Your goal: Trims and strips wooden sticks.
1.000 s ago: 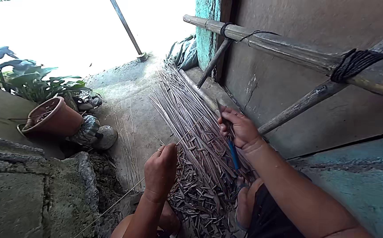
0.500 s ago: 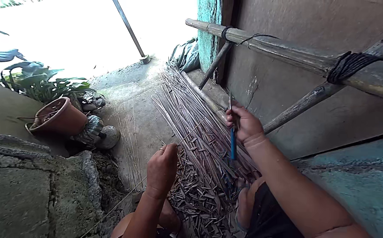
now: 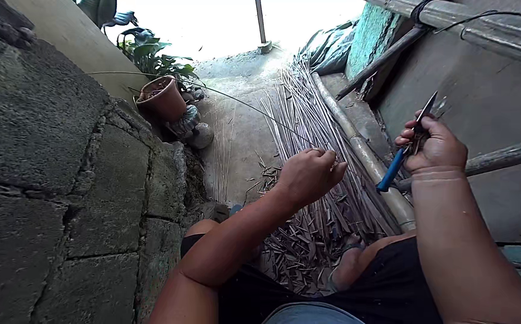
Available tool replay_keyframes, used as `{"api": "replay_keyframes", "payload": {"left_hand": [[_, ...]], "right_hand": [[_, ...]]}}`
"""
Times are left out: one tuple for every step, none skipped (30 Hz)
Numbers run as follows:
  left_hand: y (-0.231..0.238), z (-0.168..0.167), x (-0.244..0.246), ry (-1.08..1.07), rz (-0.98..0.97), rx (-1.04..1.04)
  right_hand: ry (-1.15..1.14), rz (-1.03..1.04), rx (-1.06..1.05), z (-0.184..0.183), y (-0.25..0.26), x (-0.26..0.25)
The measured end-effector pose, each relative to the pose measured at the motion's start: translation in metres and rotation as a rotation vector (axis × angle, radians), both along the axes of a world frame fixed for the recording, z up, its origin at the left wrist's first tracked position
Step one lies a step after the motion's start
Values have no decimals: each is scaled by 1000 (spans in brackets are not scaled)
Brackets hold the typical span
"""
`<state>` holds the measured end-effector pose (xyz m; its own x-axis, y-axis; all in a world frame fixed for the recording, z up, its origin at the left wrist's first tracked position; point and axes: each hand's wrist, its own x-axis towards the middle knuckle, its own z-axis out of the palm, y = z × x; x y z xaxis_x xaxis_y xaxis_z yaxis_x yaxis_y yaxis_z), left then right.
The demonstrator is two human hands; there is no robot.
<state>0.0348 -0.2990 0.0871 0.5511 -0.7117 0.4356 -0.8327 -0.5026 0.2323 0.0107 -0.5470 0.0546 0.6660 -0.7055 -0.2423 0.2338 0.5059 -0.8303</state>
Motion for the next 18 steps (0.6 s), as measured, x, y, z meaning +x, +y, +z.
{"api": "replay_keyframes", "payload": {"left_hand": [[-1, -4, 1, 38, 29, -33], [-3, -12, 3, 56, 60, -56], [-7, -22, 6, 76, 90, -63], [-12, -32, 7, 109, 108, -66], [-17, -43, 7, 154, 105, -63], [-23, -53, 5, 198, 81, -50], [-29, -64, 4, 242, 42, -24], [-33, -74, 3, 291, -5, 20], [-35, -84, 3, 347, -44, 72], [-34, -91, 4, 425, -62, 131], [-32, -99, 8, 496, -52, 166], [-27, -109, 15, 529, -15, 169], [-18, -121, 25, 533, 38, 148], [-7, -134, 37, 519, 100, 108], [6, -145, 50, 504, 168, 62], [21, -159, 65, 469, 249, 16], [37, -171, 80, 459, 337, -9], [55, -182, 94, 482, 430, -34]], "right_hand": [[0, 13, -8, -1, 0, 0], [-1, 29, -15, -3, 0, 0], [1, 44, -22, -5, 0, 1], [2, 53, -26, -7, 0, 2], [0, 62, -27, -9, -2, 3], [-3, 67, -27, -10, -4, 4], [-5, 61, -29, -11, -7, 5], [-9, 46, -29, -12, -12, 6], [-11, 31, -31, -13, -15, 7], [-3, 11, -38, -12, -16, 6], [4, 2, -46, -11, -16, 6], [11, 5, -53, -10, -16, 6], [18, 14, -59, -10, -15, 6], [24, 27, -67, -10, -15, 6], [30, 42, -76, -11, -13, 6], [38, 55, -90, -12, -12, 7], [48, 67, -111, -12, -9, 8], [58, 79, -128, -12, -5, 10]]}}
